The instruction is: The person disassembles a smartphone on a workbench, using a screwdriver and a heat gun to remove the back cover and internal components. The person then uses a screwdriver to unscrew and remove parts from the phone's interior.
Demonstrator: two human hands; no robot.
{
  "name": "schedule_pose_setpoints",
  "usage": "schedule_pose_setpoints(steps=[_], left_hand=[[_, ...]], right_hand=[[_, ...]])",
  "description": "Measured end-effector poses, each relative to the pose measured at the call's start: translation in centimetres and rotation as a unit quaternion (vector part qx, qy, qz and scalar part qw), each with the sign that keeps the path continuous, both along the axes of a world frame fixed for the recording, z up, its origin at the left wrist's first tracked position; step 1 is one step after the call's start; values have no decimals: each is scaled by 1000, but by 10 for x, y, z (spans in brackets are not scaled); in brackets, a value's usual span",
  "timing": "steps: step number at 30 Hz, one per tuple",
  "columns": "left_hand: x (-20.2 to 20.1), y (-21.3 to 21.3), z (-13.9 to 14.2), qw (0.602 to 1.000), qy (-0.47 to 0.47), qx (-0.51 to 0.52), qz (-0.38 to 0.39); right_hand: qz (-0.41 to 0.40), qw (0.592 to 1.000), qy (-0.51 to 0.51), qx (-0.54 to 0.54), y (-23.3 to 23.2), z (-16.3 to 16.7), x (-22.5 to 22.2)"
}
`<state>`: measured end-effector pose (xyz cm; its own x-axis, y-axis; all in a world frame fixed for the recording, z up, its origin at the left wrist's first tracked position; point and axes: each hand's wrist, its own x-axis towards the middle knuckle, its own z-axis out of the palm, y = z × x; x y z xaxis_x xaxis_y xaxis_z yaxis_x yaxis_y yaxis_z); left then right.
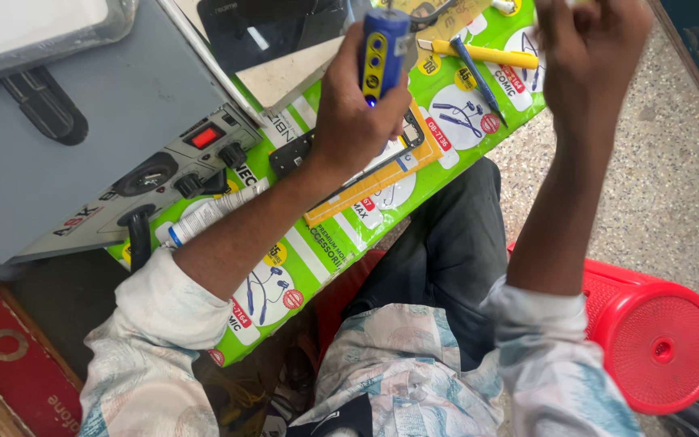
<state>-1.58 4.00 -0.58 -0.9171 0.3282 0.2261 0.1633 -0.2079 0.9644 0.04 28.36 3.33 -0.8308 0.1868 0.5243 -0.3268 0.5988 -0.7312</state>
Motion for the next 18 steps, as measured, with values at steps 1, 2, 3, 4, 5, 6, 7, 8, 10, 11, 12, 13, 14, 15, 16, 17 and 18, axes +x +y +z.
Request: schedule_pose_setpoints(steps=[1, 2, 3, 4, 5, 6, 7, 8, 10, 11, 12, 13, 14, 15, 16, 17, 18], left_hand=[[2, 1, 1, 1000, 11, -26, 9], [2, 1, 2, 995, 77, -50, 36], [3, 2, 3, 985, 144, -74, 60], [5, 3, 4, 970, 207, -99, 80], [7, 2, 5, 968, 214, -116, 64], [8, 0, 7, 965, 223, -133, 47], [10, -2, 8, 961, 232, -149, 29], [12, -4, 10, 961, 229, -158, 14], [13, -5, 13, 959, 226, -171, -13], [12, -5, 14, 955, 243, -172, -13], [13, -5, 15, 950, 258, -173, -14], [14, -5, 16, 946, 271, -176, -14], [14, -5, 16, 944, 273, -187, -11], [15, -5, 17, 941, 275, -197, -10], [15, -4, 17, 938, 278, -205, -9], [15, -3, 17, 937, 282, -206, -11], [14, -4, 17, 935, 287, -207, -11]], right_hand=[[52, 991, -4, -121, -7, -2, 19], [15, 986, -19, -167, -15, -5, 38], [-22, 976, -35, -213, -22, -6, 53], [-4, 980, -21, -200, -28, -9, 65], [13, 982, -9, -187, -35, -12, 76], [21, 986, -9, -165, -39, -14, 83], [29, 989, -8, -143, -42, -15, 90], [25, 993, -23, -112, -44, -15, 96], [6, 997, -33, -71, -48, -16, 102], [-6, 997, -30, -65, -50, -18, 103], [-18, 998, -29, -60, -50, -18, 104], [-16, 997, -30, -62, -50, -18, 104], [-14, 997, -32, -65, -51, -19, 105], [-14, 997, -34, -68, -50, -19, 105], [-15, 998, -29, -54, -50, -19, 106], [-14, 999, -24, -40, -49, -19, 106], [-12, 999, -18, -25, -48, -19, 106]])
